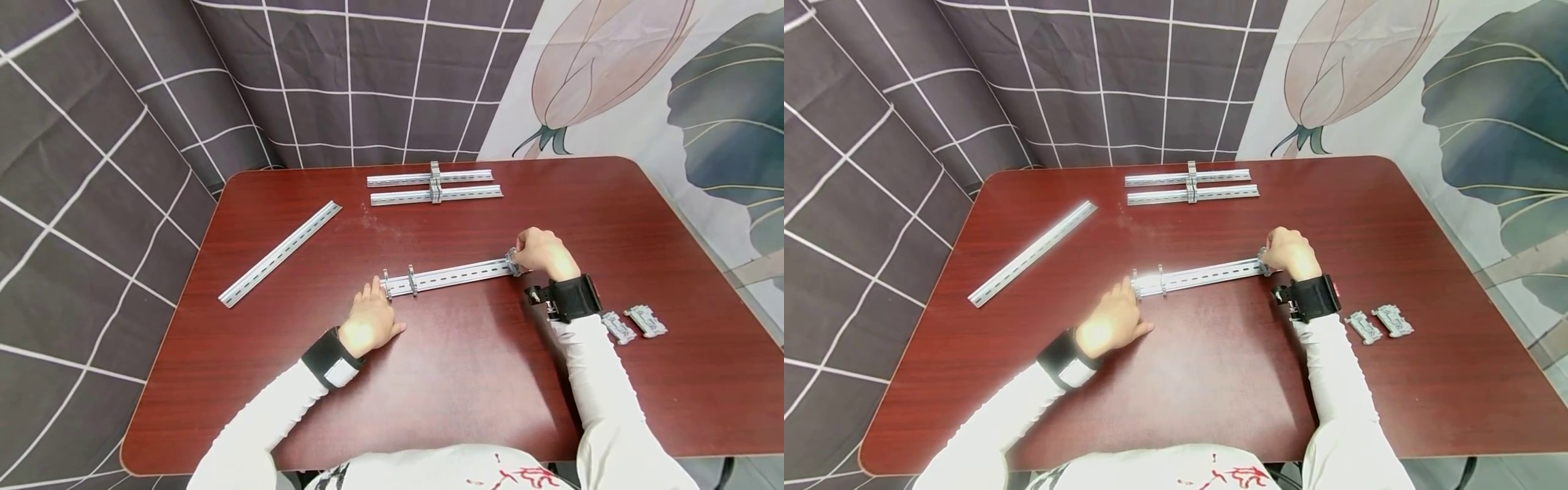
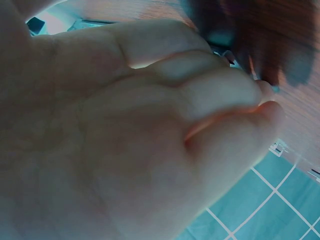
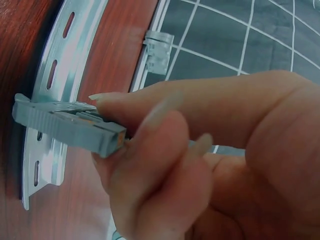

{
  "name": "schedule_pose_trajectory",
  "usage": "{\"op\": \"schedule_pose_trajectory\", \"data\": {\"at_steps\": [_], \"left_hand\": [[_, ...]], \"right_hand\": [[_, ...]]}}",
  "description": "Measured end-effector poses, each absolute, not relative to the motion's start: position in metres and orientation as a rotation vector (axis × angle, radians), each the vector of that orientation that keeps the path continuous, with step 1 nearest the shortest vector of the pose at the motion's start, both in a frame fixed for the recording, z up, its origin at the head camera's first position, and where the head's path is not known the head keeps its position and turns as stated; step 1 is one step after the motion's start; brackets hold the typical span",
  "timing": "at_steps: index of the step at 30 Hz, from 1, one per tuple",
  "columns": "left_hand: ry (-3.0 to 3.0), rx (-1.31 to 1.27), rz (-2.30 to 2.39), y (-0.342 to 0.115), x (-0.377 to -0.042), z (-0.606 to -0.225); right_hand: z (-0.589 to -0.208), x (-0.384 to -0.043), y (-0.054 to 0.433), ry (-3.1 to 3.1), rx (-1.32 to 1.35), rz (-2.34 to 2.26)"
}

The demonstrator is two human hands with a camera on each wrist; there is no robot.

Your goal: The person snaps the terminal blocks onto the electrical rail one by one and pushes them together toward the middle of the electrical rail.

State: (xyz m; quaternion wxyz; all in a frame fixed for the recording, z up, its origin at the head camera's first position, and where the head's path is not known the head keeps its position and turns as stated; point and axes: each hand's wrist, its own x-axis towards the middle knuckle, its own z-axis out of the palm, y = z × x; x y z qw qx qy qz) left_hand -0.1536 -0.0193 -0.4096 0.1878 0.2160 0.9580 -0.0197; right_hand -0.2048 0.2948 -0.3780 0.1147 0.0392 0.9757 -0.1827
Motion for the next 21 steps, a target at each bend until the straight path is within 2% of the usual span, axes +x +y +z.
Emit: {"op": "schedule_pose_trajectory", "data": {"at_steps": [21], "left_hand": [[2.690,0.594,-0.043,-0.0180,-0.1555,-0.4124]], "right_hand": [[-0.3798,-0.2096,0.2966,2.847,0.101,-0.525]]}}
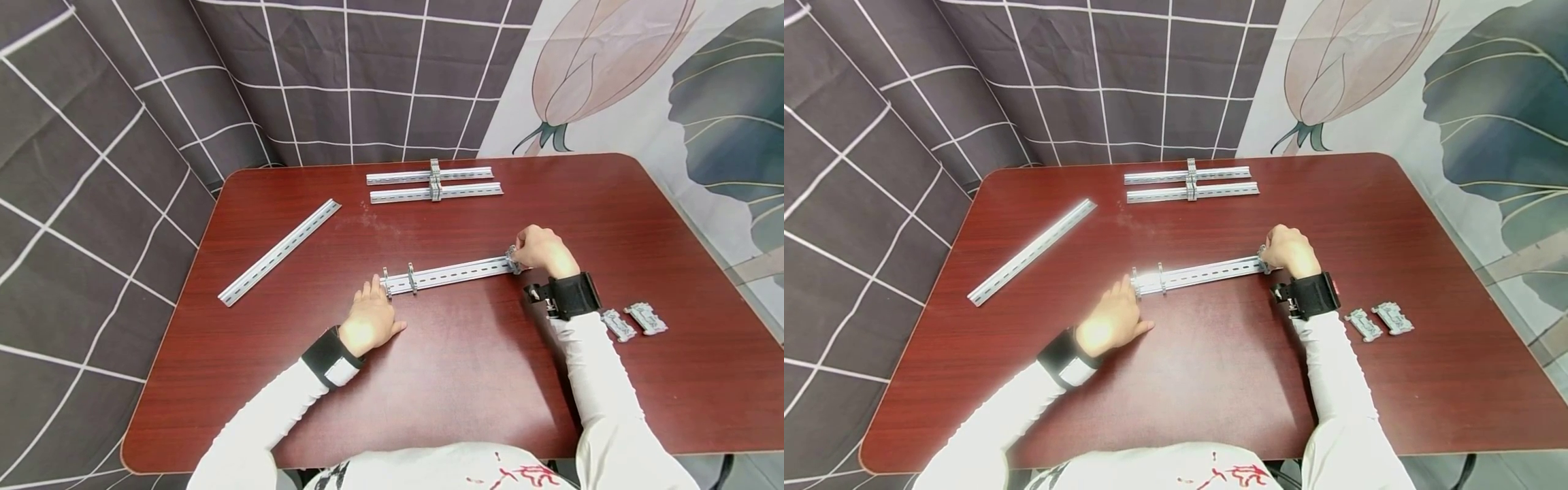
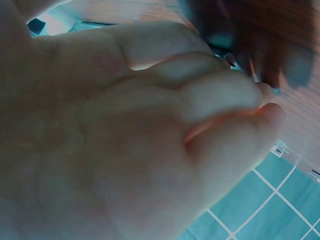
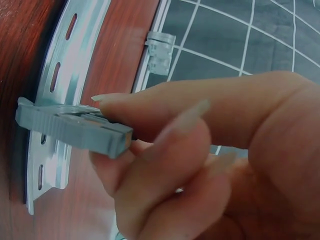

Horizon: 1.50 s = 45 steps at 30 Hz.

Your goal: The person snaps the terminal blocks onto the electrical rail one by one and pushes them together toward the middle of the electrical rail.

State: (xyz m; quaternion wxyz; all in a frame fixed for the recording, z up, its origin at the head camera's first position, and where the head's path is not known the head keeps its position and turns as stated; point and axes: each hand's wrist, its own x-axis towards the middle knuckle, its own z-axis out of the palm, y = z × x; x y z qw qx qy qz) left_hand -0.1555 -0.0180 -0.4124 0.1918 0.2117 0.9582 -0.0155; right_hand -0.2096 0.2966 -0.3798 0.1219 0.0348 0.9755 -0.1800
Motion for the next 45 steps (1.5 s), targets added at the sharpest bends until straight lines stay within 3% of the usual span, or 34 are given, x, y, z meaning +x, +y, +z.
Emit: {"op": "schedule_pose_trajectory", "data": {"at_steps": [21,45], "left_hand": [[2.715,0.590,-0.039,-0.022,-0.147,-0.418],[2.709,0.586,-0.023,-0.018,-0.154,-0.414]], "right_hand": [[-0.394,-0.208,0.296,2.826,0.030,-0.628],[-0.371,-0.203,0.293,2.828,0.087,-0.541]]}}
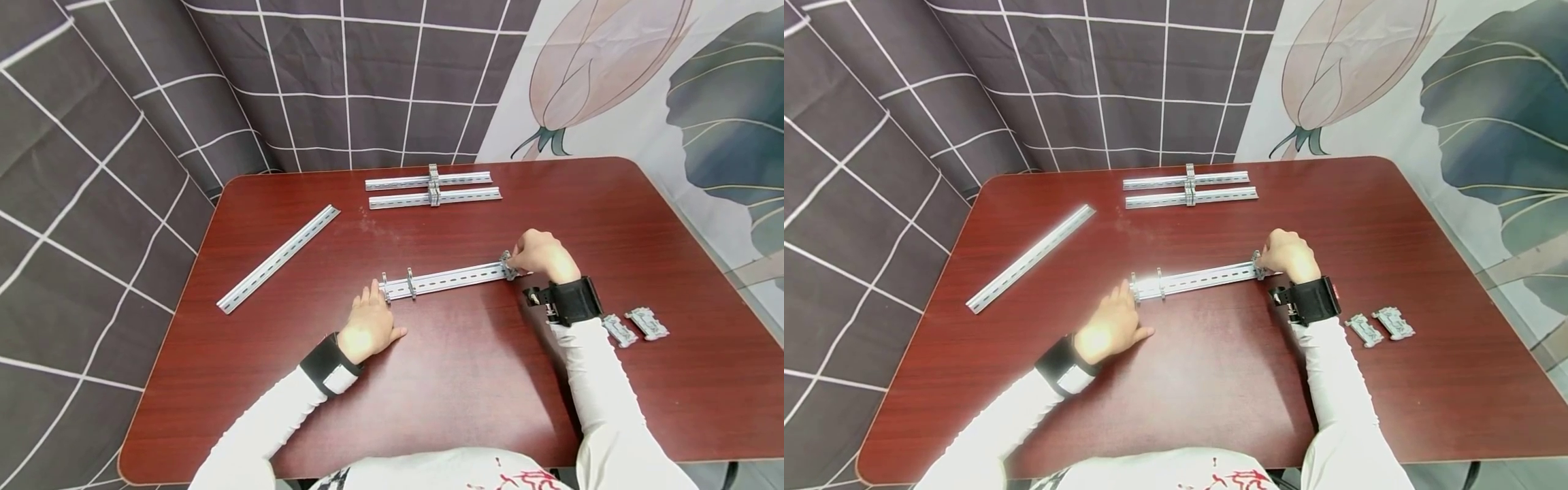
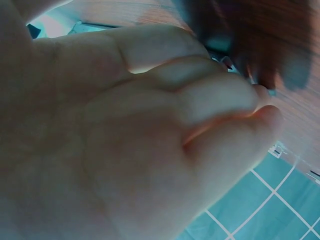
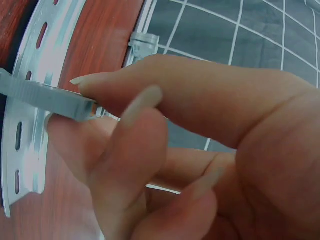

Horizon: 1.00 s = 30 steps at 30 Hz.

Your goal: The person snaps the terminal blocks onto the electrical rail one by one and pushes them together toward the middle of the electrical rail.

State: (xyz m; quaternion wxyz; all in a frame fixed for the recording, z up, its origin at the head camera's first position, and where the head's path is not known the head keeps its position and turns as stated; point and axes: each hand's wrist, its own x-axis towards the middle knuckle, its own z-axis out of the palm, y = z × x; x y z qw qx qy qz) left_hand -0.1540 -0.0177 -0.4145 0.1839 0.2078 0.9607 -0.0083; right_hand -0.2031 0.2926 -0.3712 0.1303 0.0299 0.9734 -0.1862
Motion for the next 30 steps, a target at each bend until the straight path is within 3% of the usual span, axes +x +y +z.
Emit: {"op": "schedule_pose_trajectory", "data": {"at_steps": [30], "left_hand": [[2.709,0.552,0.013,-0.019,-0.153,-0.413]], "right_hand": [[-0.376,-0.203,0.273,2.867,0.010,-0.528]]}}
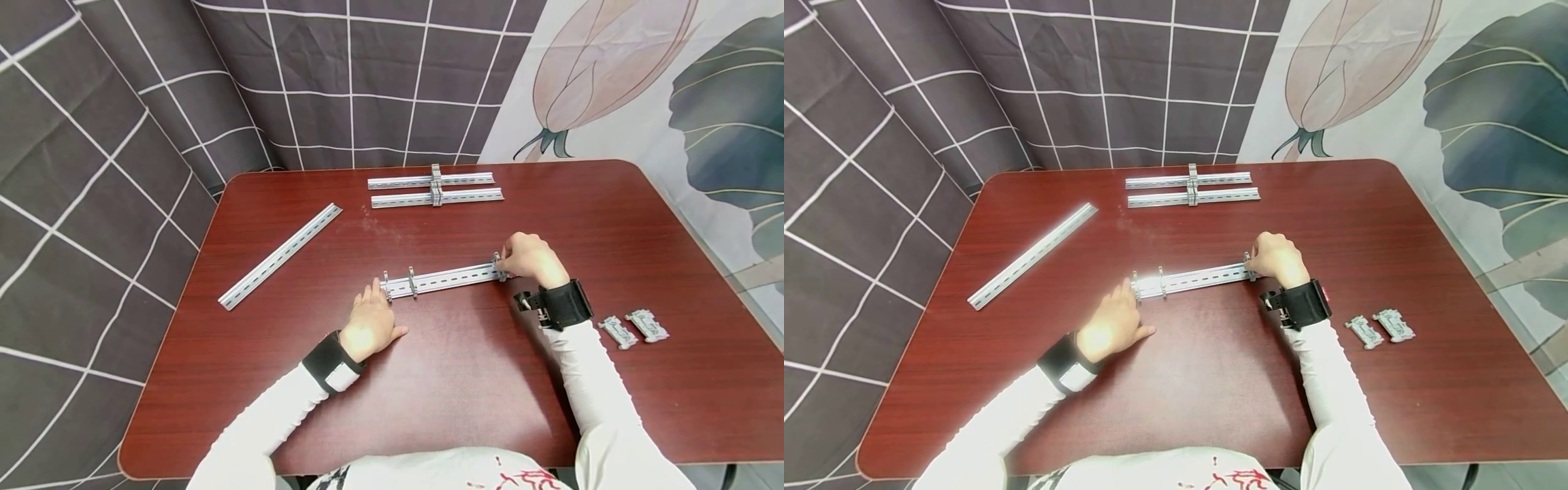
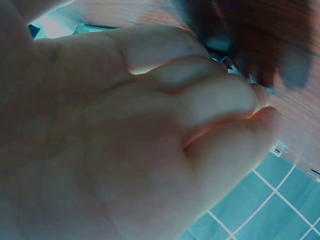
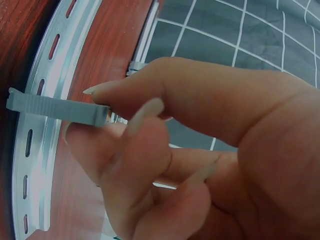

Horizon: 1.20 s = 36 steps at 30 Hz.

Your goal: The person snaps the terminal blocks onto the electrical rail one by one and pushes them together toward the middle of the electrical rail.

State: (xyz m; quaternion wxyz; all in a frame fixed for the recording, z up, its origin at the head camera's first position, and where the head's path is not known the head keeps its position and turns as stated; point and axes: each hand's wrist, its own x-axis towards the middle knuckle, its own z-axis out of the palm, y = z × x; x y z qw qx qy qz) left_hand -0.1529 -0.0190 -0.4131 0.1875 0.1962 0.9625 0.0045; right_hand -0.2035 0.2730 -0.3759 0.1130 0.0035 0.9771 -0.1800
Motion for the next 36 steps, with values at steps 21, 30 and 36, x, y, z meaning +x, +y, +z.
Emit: {"op": "schedule_pose_trajectory", "data": {"at_steps": [21,30,36], "left_hand": [[2.708,0.548,0.013,-0.019,-0.153,-0.413],[2.707,0.550,-0.002,-0.018,-0.152,-0.412],[2.710,0.542,0.006,-0.018,-0.152,-0.412]], "right_hand": [[-0.378,-0.205,0.264,2.861,-0.069,-0.548],[-0.378,-0.205,0.258,2.878,-0.088,-0.556],[-0.380,-0.206,0.256,2.864,-0.093,-0.569]]}}
